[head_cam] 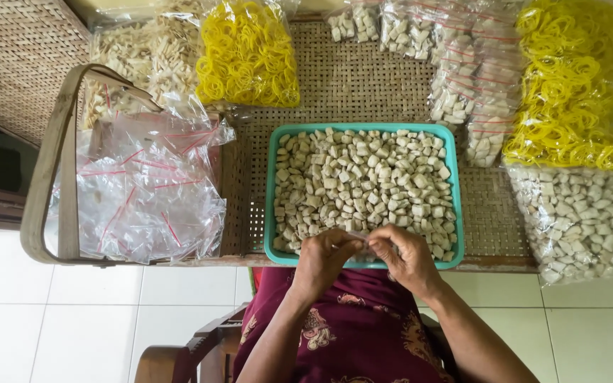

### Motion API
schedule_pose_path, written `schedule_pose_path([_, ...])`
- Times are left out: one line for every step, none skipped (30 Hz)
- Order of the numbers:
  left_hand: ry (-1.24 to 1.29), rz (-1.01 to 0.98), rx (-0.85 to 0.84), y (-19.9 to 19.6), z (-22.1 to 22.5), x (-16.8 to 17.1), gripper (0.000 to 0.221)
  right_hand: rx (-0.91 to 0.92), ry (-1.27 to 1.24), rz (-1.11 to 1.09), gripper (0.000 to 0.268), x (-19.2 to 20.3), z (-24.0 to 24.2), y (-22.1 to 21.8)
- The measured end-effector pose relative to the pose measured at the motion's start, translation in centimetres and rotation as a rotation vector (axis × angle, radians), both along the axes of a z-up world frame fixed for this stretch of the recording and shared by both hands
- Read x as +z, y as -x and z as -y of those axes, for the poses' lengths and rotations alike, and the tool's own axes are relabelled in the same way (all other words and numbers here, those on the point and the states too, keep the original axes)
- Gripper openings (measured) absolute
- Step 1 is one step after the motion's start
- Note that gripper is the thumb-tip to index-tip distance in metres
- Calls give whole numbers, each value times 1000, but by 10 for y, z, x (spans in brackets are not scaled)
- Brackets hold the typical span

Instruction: A person is manually filling small plastic bags with bite-sized snacks from a tray.

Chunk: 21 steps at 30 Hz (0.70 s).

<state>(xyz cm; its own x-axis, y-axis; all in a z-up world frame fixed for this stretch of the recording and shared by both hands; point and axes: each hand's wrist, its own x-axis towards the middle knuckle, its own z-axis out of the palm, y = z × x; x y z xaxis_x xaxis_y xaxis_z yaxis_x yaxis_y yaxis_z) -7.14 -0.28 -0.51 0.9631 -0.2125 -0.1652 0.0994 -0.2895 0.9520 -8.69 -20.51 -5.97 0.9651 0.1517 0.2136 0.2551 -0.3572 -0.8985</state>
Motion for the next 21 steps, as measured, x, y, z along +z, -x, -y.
schedule_pose_path([-1, -6, -2, 0, -2, -9, 11, -2, -1, -6, 18, 9, -1, 0])
schedule_pose_path([14, -39, 18, 0, -4, -17, 16, -39, -13, 28, 20, 19, -2, 0])
schedule_pose_path([31, -62, 35, -4, -6, -25, 22, -78, -24, 72, 24, 30, -3, -4])
schedule_pose_path([31, -56, 32, -8, -4, -21, 22, -82, -24, 78, 24, 37, -4, -6])
schedule_pose_path([68, -52, 47, -8, -4, -18, 22, -65, -47, 102, 26, 43, -6, -6])
schedule_pose_path([104, -48, 63, -9, -4, -14, 23, -49, -69, 127, 28, 49, -9, -5])
schedule_pose_path([103, -47, 63, -9, -4, -18, 23, -48, -70, 128, 28, 53, -10, -7])
schedule_pose_path([112, -2, 42, -8, -5, -22, 26, -5, -52, 172, 28, 57, -12, -9])
schedule_pose_path([121, 42, 19, -8, -5, -26, 29, 36, -34, 215, 29, 61, -14, -10])
schedule_pose_path([120, 42, 18, -8, -7, -28, 29, 35, -35, 215, 29, 61, -15, -11])
schedule_pose_path([100, 19, 5, -8, -10, -30, 31, 45, -23, 204, 28, 61, -15, -10])
schedule_pose_path([80, -4, -9, -7, -12, -33, 32, 55, -11, 193, 27, 60, -16, -9])
schedule_pose_path([81, -7, -8, -7, -13, -32, 32, 55, -10, 190, 27, 55, -16, -8])
schedule_pose_path([78, -17, -24, -7, -14, -30, 31, 70, -6, 182, 24, 50, -17, -6])
schedule_pose_path([76, -24, -39, -8, -14, -28, 31, 85, -1, 177, 22, 45, -17, -6])
schedule_pose_path([78, -25, -37, -9, -15, -21, 31, 87, 0, 175, 22, 41, -16, -6])
schedule_pose_path([60, -25, -50, -10, -15, -13, 29, 98, -4, 154, 21, 37, -16, -5])
schedule_pose_path([41, -24, -62, -11, -16, -5, 28, 110, -9, 133, 21, 33, -16, -4])
schedule_pose_path([42, -24, -58, -11, -17, -12, 28, 114, -9, 133, 21, 37, -16, -3])
schedule_pose_path([-9, 0, -61, -12, -18, -19, 23, 126, -6, 121, 22, 42, -17, -2])
schedule_pose_path([-60, 23, -64, -12, -19, -26, 19, 136, -3, 108, 23, 47, -18, -1])
